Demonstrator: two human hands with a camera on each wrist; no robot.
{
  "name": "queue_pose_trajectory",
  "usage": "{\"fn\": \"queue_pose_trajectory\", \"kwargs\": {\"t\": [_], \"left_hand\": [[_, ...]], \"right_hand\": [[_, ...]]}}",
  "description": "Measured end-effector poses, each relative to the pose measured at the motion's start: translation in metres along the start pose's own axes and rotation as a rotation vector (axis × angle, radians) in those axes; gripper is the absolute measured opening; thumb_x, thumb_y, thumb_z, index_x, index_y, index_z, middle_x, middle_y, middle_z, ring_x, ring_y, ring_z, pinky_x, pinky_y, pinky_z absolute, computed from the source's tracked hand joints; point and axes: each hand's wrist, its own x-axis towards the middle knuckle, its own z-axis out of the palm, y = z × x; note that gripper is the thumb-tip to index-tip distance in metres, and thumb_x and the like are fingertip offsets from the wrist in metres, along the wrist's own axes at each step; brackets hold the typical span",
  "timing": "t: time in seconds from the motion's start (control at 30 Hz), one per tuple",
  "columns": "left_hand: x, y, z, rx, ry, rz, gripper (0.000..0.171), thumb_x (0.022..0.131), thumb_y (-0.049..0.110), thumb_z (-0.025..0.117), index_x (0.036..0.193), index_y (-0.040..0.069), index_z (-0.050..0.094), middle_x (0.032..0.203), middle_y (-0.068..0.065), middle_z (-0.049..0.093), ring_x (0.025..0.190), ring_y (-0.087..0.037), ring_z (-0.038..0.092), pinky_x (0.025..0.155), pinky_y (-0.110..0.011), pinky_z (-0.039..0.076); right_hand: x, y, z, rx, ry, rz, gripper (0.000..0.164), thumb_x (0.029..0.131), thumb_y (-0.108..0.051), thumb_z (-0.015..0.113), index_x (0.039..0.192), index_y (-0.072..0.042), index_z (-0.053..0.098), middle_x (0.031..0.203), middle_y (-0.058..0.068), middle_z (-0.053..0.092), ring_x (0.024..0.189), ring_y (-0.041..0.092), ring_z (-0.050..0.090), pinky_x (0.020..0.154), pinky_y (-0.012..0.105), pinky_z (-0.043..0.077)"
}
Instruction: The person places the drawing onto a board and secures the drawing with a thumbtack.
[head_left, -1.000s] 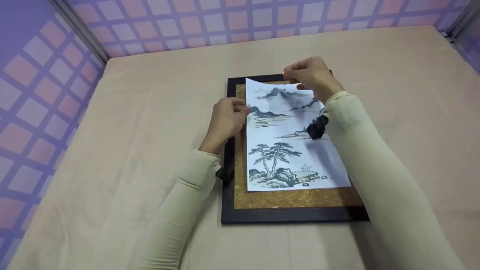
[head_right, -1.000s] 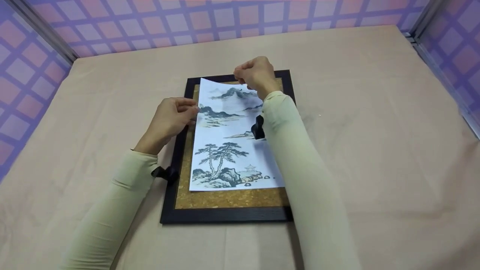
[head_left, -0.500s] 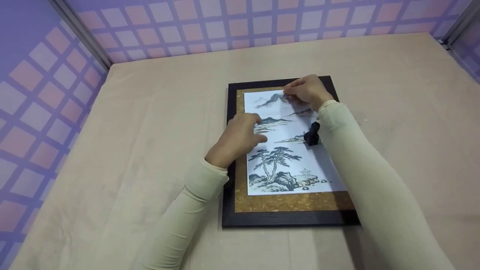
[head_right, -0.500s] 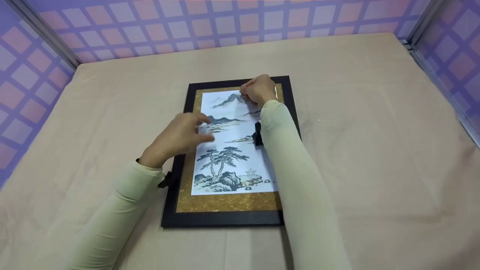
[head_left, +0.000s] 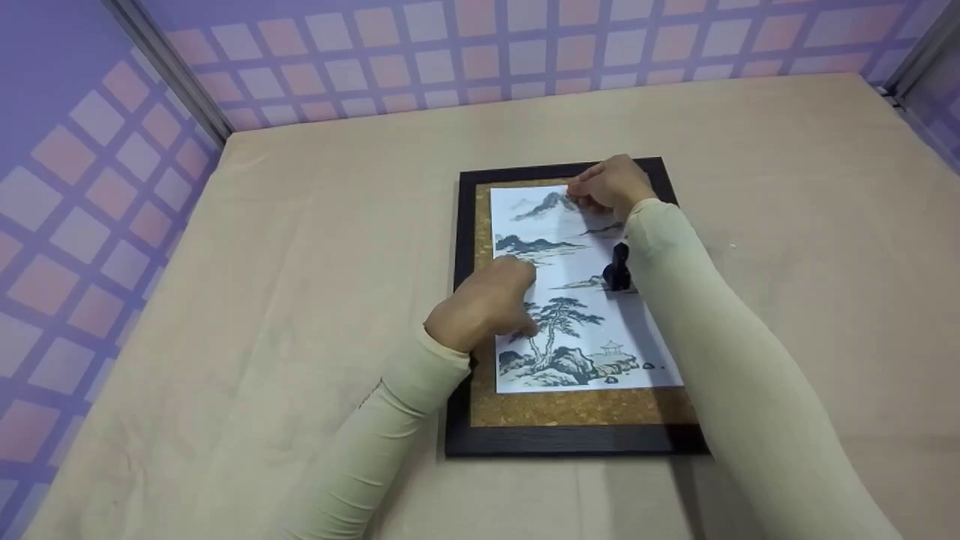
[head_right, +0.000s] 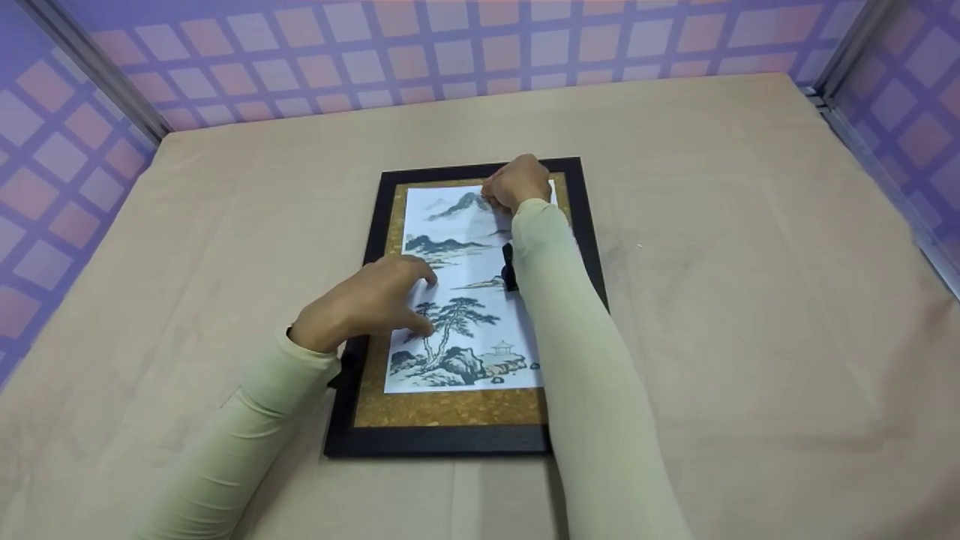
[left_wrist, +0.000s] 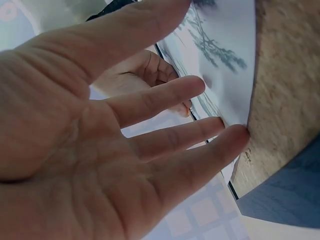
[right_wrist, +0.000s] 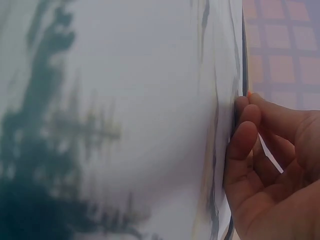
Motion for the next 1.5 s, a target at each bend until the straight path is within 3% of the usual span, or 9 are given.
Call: {"fn": "queue_pose_trajectory", "kwargs": {"t": [0.23,0.47,0.83,1.13,1.5], "left_hand": [[0.0005,-0.0004,-0.0012,0.001,0.001,0.011,0.04,0.08,0.014,0.088,0.079,0.008,0.049,0.08,-0.002,0.042,0.076,-0.021,0.039,0.067,-0.033,0.036],[0.0006,-0.0012,-0.001,-0.011,0.001,0.012,0.039,0.08,0.012,0.087,0.08,0.007,0.049,0.081,-0.003,0.043,0.078,-0.021,0.04,0.068,-0.033,0.036],[0.0005,-0.002,0.0006,0.017,-0.009,-0.001,0.036,0.08,0.015,0.088,0.085,0.006,0.053,0.087,-0.004,0.049,0.081,-0.021,0.044,0.07,-0.033,0.04],[0.0014,-0.0003,0.0007,0.058,0.009,0.021,0.049,0.079,0.014,0.088,0.065,0.012,0.041,0.073,0.0,0.039,0.071,-0.02,0.038,0.063,-0.033,0.037],[0.0069,-0.0051,0.0045,0.07,0.006,0.023,0.039,0.08,0.02,0.088,0.073,0.009,0.051,0.075,0.0,0.045,0.071,-0.018,0.042,0.063,-0.033,0.039]], "right_hand": [[0.0007,-0.0046,-0.0009,-0.059,0.01,0.008,0.022,0.094,-0.024,0.077,0.11,-0.01,0.077,0.068,-0.008,0.066,0.067,0.008,0.055,0.064,0.024,0.044],[-0.0012,-0.0048,-0.0003,-0.066,0.014,0.013,0.023,0.095,-0.023,0.075,0.113,-0.008,0.077,0.074,-0.006,0.066,0.074,0.012,0.055,0.066,0.025,0.047],[-0.0033,-0.0016,0.0022,-0.125,0.028,-0.006,0.018,0.093,-0.027,0.076,0.087,-0.01,0.075,0.065,-0.006,0.064,0.063,0.011,0.054,0.062,0.027,0.045],[-0.0043,-0.0026,0.0016,-0.164,0.031,0.0,0.018,0.093,-0.026,0.074,0.086,-0.009,0.075,0.063,-0.006,0.063,0.063,0.011,0.055,0.065,0.028,0.046],[-0.0024,-0.002,0.0026,-0.198,0.05,0.012,0.018,0.094,-0.027,0.072,0.089,-0.009,0.075,0.063,-0.006,0.062,0.063,0.012,0.054,0.065,0.028,0.043]]}}
